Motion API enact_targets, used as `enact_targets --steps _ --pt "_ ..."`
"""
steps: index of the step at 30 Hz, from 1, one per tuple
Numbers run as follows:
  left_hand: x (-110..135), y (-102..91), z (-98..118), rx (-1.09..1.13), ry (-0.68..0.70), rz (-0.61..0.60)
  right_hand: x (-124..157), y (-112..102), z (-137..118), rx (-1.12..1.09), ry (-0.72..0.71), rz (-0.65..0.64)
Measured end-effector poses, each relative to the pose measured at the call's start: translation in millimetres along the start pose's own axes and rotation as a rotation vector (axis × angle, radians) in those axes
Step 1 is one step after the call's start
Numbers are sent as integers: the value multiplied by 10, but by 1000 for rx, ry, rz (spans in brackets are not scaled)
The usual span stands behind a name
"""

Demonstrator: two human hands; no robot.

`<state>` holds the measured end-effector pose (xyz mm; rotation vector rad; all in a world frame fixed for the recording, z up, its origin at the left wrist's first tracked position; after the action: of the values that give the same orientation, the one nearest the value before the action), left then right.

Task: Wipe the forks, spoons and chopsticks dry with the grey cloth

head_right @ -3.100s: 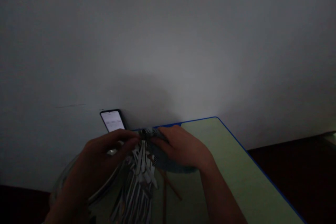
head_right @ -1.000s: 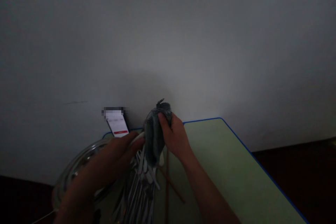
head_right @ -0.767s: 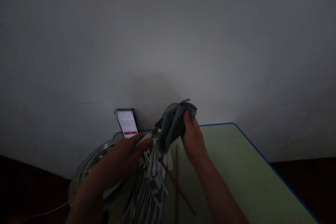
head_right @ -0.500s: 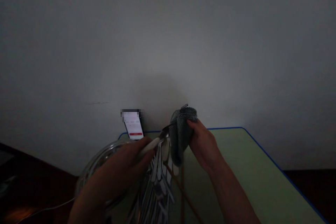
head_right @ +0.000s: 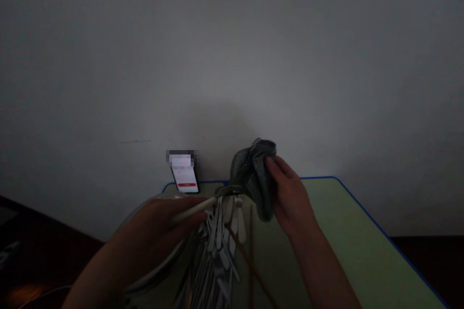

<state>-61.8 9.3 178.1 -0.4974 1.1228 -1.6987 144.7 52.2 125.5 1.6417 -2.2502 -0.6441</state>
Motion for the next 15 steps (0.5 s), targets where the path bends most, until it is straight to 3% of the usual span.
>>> enact_targets --steps 5,7,10,13,15 --pt "-14 -13 53 46 42 34 258 208 -137 638 -244 -469" --pt "-7 -16 80 55 59 31 339 261 -155 800 -343 -587" --pt "3 -12 111 56 85 20 367 286 -163 909 -439 -633" --pt "-14 8 121 69 114 12 342 287 -148 971 -449 -666" --pt "-40 17 118 71 123 26 317 282 -168 964 -452 -622"
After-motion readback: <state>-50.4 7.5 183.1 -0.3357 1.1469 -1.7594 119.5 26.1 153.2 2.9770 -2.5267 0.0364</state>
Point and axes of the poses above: each hand's wrist, its own x-axis away from the middle knuckle, its own y-axis out of the palm, z = x × y, the point moved 4 cm from there along -x, towards the middle knuckle, and after that the axes turned 5 degrees about z, right-handed, at the moved point
